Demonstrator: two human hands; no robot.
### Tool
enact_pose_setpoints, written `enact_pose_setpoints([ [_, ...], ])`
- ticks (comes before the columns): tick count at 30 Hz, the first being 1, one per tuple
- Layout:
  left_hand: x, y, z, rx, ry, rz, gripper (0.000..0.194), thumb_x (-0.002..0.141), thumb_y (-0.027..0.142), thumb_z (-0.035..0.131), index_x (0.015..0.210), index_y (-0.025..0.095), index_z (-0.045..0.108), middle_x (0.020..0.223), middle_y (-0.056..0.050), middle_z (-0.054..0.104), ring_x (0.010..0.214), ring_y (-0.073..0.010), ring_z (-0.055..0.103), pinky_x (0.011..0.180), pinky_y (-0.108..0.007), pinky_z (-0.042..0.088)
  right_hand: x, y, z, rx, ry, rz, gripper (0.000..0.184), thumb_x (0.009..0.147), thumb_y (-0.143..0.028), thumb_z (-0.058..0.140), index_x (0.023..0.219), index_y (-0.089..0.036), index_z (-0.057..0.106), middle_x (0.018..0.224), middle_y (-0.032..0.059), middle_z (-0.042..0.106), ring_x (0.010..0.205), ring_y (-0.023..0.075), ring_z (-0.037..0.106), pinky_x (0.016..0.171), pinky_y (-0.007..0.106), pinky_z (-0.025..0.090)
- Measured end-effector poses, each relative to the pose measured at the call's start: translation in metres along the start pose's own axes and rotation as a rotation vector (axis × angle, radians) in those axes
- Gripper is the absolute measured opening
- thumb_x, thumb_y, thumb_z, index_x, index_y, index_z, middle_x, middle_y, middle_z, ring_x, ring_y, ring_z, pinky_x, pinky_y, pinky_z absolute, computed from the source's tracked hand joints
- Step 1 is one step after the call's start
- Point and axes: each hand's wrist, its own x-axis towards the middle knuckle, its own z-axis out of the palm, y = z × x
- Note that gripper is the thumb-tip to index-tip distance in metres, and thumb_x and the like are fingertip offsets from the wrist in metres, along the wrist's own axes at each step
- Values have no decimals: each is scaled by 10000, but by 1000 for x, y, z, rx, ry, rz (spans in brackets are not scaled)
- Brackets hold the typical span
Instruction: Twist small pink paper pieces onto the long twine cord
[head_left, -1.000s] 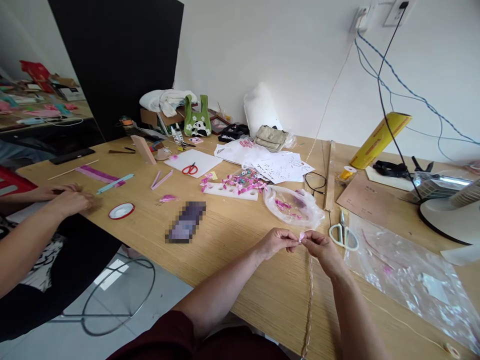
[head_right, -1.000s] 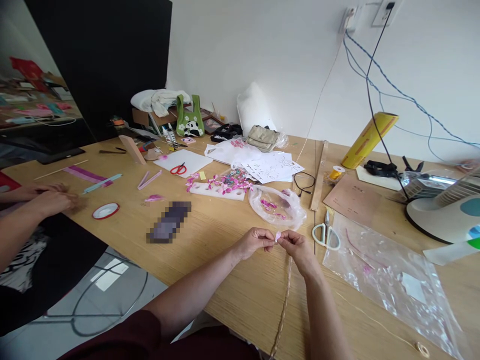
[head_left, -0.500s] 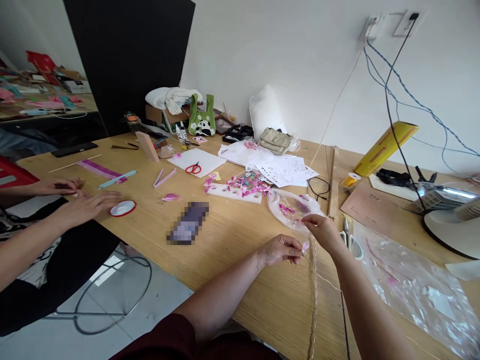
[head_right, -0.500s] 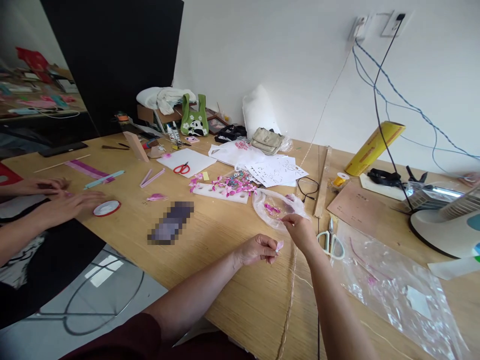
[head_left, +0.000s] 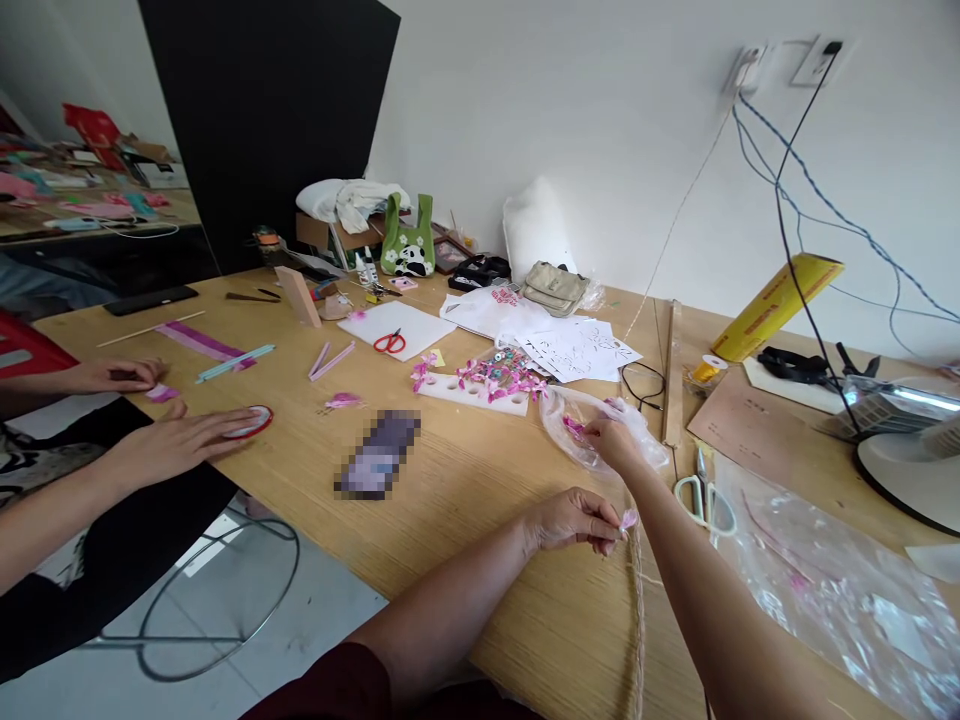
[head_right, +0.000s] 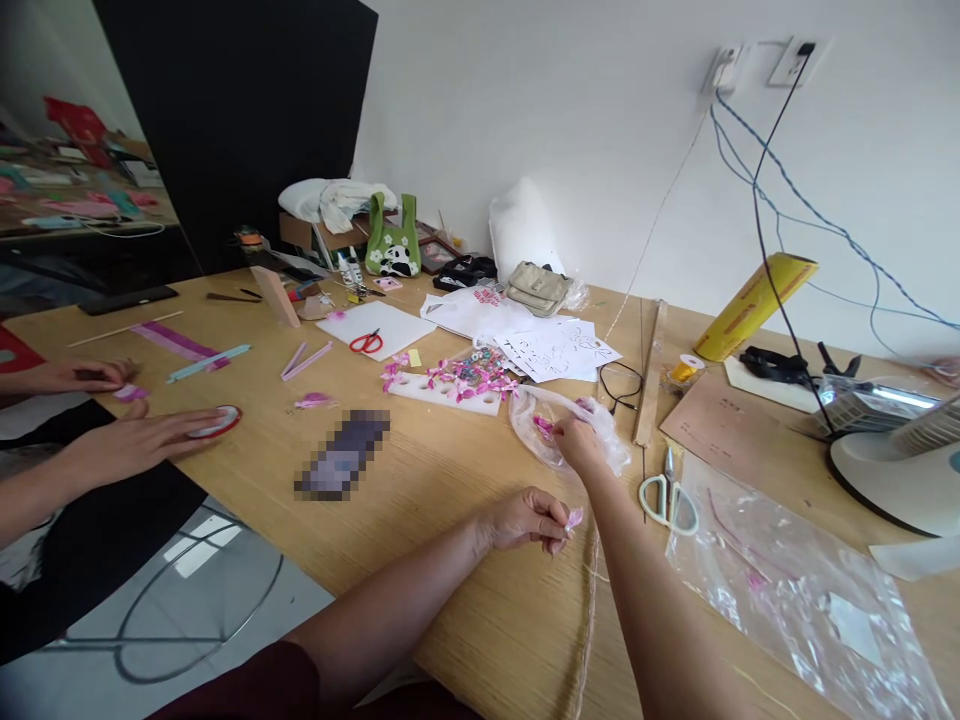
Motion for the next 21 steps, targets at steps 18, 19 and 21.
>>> enact_pose_setpoints([
  [18, -6, 6, 9, 13, -4, 6, 56, 647, 233, 653, 664, 180, 646, 582, 22, 594, 554, -96, 519, 595, -264, 354, 17, 5, 32, -74, -25, 47, 106, 695, -215, 554, 637, -187, 638, 612, 40, 619, 536, 138, 492, 514, 255, 284],
  [19, -5, 5, 8, 5, -20, 17, 59, 647, 239, 656, 669, 185, 648, 583, 26, 596, 550, -94, 517, 590, -262, 352, 17, 4, 32, -69, -14, 44, 109, 698, -215, 549, 638, -192, 637, 613, 39, 621, 540, 142, 494, 521, 257, 288],
  [21, -6, 4, 8, 2, -21, 34, 52, 660, 246, 649, 679, 198, 653, 588, 39, 598, 553, -92, 515, 595, -260, 350, 16, 3, 30, -55, 14, 34, 118, 704, -215, 538, 645, -200, 640, 618, 39, 625, 562, 153, 504, 537, 259, 297],
])
